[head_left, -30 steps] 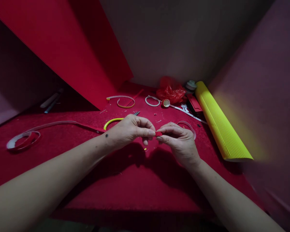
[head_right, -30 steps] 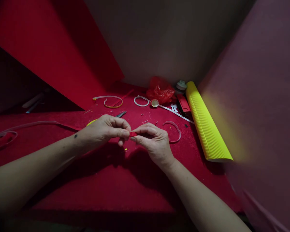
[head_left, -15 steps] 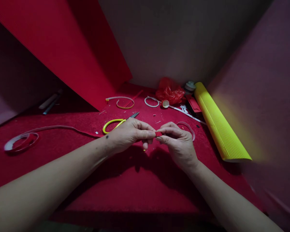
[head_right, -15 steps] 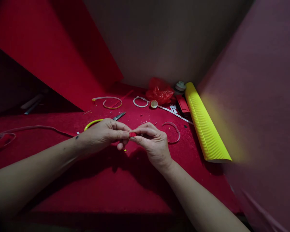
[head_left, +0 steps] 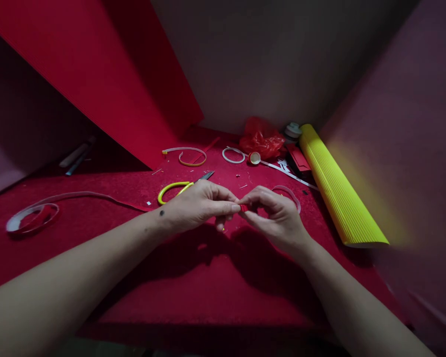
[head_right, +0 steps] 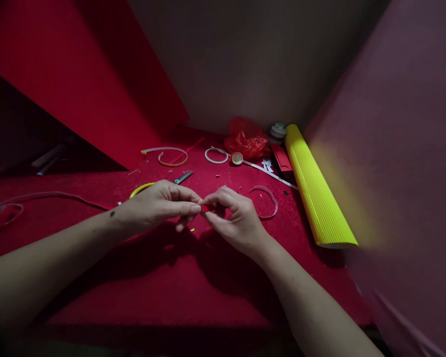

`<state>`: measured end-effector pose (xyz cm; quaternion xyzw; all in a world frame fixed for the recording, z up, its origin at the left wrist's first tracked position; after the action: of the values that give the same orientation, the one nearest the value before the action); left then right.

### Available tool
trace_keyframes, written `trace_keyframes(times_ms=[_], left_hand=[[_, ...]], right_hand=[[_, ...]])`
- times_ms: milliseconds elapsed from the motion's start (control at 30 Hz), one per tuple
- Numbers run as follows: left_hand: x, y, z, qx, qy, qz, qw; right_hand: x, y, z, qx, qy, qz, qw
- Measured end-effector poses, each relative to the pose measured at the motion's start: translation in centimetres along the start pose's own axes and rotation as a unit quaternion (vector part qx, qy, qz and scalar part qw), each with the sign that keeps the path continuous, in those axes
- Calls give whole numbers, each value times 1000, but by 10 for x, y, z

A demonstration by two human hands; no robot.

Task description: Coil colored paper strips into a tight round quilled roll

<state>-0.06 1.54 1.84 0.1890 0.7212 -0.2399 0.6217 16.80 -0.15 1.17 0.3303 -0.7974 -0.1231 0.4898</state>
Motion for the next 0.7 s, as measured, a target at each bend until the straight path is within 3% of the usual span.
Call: trace_keyframes(times_ms=[100, 167, 433, 700], left_hand=[[2, 1, 4, -6, 72, -14, 997], [3, 2, 4, -8, 101, -18, 995], [-1, 0, -4, 16, -4, -1, 1000], [0, -1, -5, 21, -50, 16, 998]], right_hand=[[5, -1, 2, 24, -175, -69, 982], [6, -2, 3, 17, -223, -83, 971], [11, -2, -2, -50, -55, -67, 995], [10, -4, -2, -93, -1, -43, 995]])
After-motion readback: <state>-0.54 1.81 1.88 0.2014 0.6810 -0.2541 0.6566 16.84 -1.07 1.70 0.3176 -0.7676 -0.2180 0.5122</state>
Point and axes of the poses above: each hand's wrist, its own y-axis towards the middle knuckle, its own z-axis out of the palm, x = y × z, the point moved 2 cm from there along y, towards the middle knuckle
